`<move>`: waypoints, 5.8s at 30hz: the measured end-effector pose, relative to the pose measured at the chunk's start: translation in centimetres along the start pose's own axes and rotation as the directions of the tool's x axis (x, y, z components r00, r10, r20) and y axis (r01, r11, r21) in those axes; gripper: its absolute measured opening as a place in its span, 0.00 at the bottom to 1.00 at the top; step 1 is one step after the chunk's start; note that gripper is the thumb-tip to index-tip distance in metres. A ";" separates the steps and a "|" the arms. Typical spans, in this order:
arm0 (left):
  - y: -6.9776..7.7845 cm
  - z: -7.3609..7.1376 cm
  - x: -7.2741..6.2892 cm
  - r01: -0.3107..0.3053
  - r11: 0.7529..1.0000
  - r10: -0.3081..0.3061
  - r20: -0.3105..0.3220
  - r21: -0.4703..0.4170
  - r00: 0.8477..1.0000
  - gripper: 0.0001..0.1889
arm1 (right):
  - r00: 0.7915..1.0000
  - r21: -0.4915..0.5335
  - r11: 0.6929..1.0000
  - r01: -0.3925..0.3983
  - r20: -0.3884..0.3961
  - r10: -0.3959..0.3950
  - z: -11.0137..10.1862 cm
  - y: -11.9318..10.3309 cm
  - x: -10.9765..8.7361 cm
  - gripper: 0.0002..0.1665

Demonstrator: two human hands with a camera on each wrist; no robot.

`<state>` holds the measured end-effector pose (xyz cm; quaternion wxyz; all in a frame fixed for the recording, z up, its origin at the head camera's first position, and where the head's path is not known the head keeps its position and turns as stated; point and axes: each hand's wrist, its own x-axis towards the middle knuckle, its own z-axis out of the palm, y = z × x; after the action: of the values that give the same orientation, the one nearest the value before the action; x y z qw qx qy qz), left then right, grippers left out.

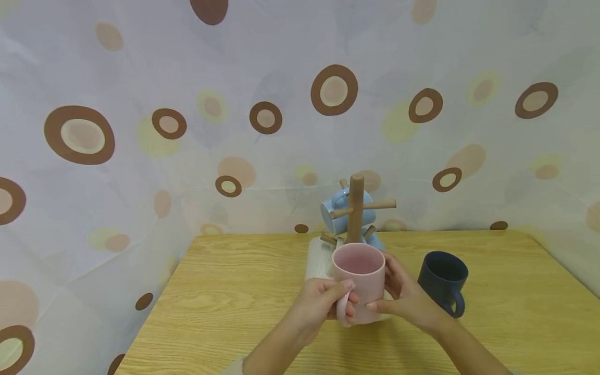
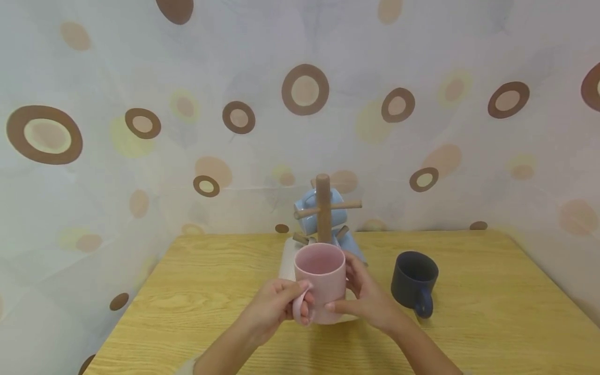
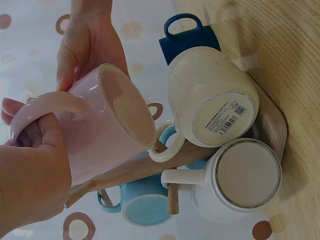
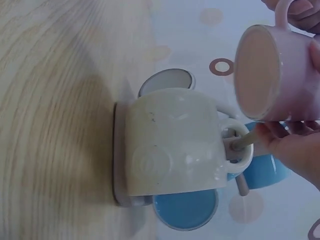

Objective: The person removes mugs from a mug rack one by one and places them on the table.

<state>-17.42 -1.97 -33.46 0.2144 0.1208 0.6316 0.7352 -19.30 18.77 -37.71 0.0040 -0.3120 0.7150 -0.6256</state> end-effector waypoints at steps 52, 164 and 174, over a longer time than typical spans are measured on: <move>-2.3 -7.9 -2.9 -0.151 0.986 0.169 -0.441 0.076 0.881 0.16 | 0.755 -0.996 0.074 0.044 -0.016 -0.656 -5.6 -2.3 8.2 0.18; -4.0 -14.7 -2.2 0.271 0.167 0.428 -0.317 0.948 0.846 0.16 | 0.742 -0.989 0.132 0.064 -0.042 -0.669 -5.0 -2.1 8.3 0.15; -1.9 -13.5 -1.1 0.318 0.039 0.469 -0.298 0.947 0.832 0.22 | 0.740 -0.989 0.136 0.059 -0.049 -0.671 -5.0 -2.1 8.2 0.14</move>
<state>-22.17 -14.15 -37.54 -0.1630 0.0549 0.9803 0.0972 -26.93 19.48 -31.57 -0.5277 -0.2493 0.8069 -0.0917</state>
